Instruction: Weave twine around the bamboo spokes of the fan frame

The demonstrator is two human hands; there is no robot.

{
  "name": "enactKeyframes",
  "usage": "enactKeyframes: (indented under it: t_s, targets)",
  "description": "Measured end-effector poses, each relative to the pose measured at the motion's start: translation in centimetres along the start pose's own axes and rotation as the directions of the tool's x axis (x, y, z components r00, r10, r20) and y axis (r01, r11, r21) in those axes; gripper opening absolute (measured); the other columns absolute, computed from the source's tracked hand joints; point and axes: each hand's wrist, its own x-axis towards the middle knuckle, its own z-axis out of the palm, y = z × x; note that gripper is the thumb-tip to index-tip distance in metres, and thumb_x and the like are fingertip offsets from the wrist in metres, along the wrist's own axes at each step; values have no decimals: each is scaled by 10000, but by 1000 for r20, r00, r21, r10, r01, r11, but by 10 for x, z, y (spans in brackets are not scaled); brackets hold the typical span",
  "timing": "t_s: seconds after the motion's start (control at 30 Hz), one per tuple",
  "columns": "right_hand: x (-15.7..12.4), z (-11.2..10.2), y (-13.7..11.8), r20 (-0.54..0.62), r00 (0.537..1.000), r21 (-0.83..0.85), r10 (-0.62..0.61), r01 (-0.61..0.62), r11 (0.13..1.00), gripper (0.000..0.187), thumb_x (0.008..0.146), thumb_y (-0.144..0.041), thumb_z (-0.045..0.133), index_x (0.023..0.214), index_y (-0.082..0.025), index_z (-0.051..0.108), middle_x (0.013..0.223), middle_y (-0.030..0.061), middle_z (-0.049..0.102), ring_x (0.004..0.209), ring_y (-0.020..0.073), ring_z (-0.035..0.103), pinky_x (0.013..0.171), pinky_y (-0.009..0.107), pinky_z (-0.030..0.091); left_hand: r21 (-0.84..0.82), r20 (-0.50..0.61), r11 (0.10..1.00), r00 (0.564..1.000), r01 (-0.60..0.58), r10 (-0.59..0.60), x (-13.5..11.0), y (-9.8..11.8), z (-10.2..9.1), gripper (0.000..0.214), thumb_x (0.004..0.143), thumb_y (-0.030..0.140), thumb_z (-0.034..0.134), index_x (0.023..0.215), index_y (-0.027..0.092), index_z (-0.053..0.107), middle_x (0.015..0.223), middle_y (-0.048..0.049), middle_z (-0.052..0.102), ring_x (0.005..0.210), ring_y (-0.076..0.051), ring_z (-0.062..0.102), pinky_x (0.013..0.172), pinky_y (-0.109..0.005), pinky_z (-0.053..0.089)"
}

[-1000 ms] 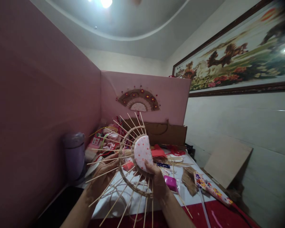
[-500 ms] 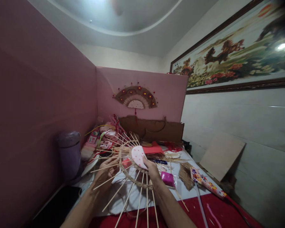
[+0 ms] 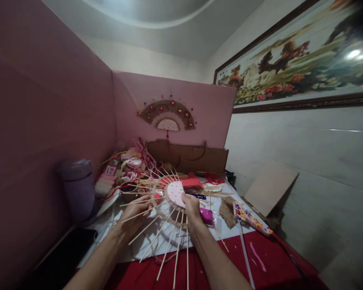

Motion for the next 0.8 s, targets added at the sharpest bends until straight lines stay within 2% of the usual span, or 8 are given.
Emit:
enactKeyframes:
  t_s: [0.27,0.37,0.47,0.53,0.6,0.67,0.7,0.8]
  targets:
    - [4,1,4,-36,996,-187,-81,73,980,239,603,-409,588,602,-172,612,501,9,603,545,173,562,489,248,388,39,28,949,949,312,-313,-11,24,-5,274,656,-2,579,911,80,639,865,-125,683,705,-183,661,616,-247,525]
    - [4,0,0,-56,988,-276,-141,121,954,202,626,-381,564,579,-189,605,516,10,594,602,187,563,546,263,400,102,-26,934,939,343,-342,-17,33,-8,213,673,79,620,884,78,641,894,-149,679,796,-231,659,702,-302,527]
    - [0,0,-10,-97,969,-362,-227,179,915,178,647,-356,547,652,-195,623,685,55,633,737,216,557,682,307,413,91,-139,936,935,341,-327,-26,39,-15,150,674,115,625,817,70,630,890,-170,676,855,-245,647,760,-315,512]
    - [-5,0,-16,-111,951,-411,-289,221,885,199,664,-349,536,725,-185,630,826,94,627,825,232,533,788,341,388,83,-230,954,937,288,-263,-36,42,-19,147,649,103,632,791,70,615,862,-171,678,873,-255,640,777,-331,502]
    - [-11,1,-23,-92,936,-442,-340,268,856,222,688,-348,518,770,-172,626,907,116,601,872,238,510,854,361,354,161,-377,971,920,175,-103,-51,48,-21,212,596,105,669,798,87,605,835,-145,683,869,-255,638,766,-336,498]
    - [-17,3,-27,-49,914,-471,-404,336,816,228,715,-336,493,792,-161,618,924,123,585,890,238,496,875,367,341,363,-518,931,841,49,158,-69,57,-23,334,544,144,716,860,114,612,869,-110,684,891,-243,627,767,-315,489]
    - [-20,3,-29,-16,884,-504,-467,396,768,236,733,-326,473,807,-152,614,918,128,582,894,239,493,871,371,345,477,-527,879,803,9,278,-79,62,-24,379,539,185,725,898,127,621,931,-104,679,934,-248,610,792,-313,478]
    - [-25,4,-31,35,808,-534,-588,512,672,261,774,-327,443,840,-139,612,925,131,570,914,237,487,871,372,352,715,-536,697,687,60,490,-108,73,-35,338,601,255,659,922,152,639,1050,-101,655,1020,-265,568,865,-323,439]
